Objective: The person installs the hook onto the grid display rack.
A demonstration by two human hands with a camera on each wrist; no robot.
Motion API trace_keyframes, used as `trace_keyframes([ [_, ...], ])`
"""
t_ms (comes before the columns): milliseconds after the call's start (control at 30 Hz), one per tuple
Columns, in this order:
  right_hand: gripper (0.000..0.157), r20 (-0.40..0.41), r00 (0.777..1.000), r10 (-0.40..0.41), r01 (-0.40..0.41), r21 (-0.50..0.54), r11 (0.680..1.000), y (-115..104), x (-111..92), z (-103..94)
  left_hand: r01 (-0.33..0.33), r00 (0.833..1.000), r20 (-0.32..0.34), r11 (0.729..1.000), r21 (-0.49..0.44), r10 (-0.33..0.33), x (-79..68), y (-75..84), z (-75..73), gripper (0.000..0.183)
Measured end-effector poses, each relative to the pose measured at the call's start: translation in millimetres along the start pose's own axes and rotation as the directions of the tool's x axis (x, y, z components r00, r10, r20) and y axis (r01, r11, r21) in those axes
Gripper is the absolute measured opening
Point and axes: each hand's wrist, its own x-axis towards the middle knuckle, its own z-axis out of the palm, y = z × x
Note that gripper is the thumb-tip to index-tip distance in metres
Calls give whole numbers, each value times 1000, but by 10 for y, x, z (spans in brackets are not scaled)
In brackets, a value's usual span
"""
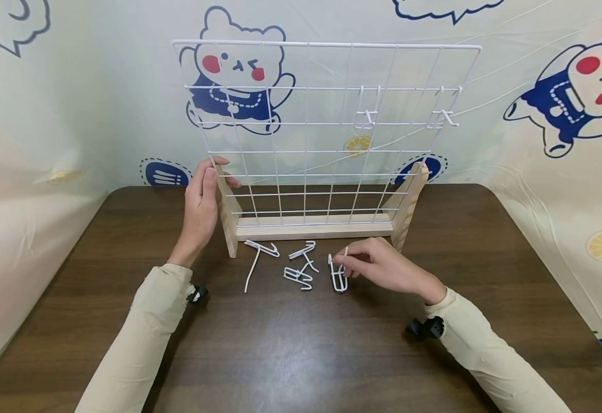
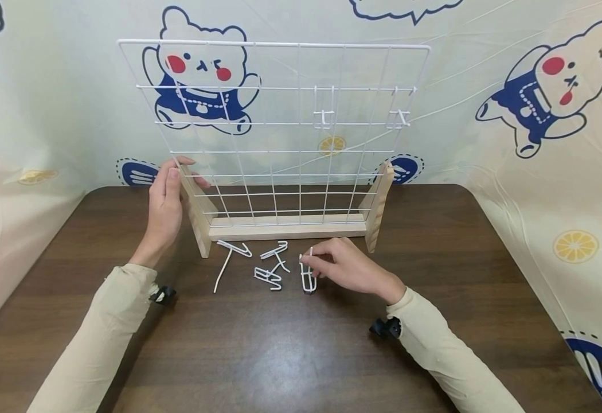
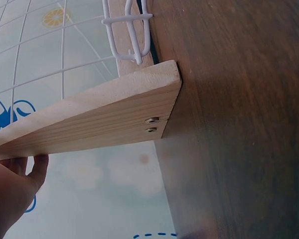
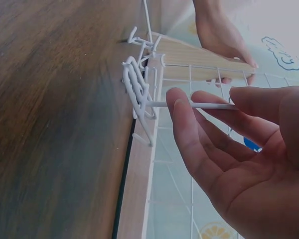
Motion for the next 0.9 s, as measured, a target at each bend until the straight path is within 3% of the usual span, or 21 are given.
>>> trace_keyframes([
  [233,20,-8,1000,8,-8,13,1000,-54,-11,-14,-1,1000,1,1000,12,1,-13,27,6,36],
  [567,20,-83,996,-42,40,-31,999,-161,-13,-55,2,1000,-8,1000,27,-2,-18,44,-12,35],
  [900,17,-131,990,-58,64,45,997,-289,9,-164,23,1000,-11,1000,2,-23,-39,39,14,35],
])
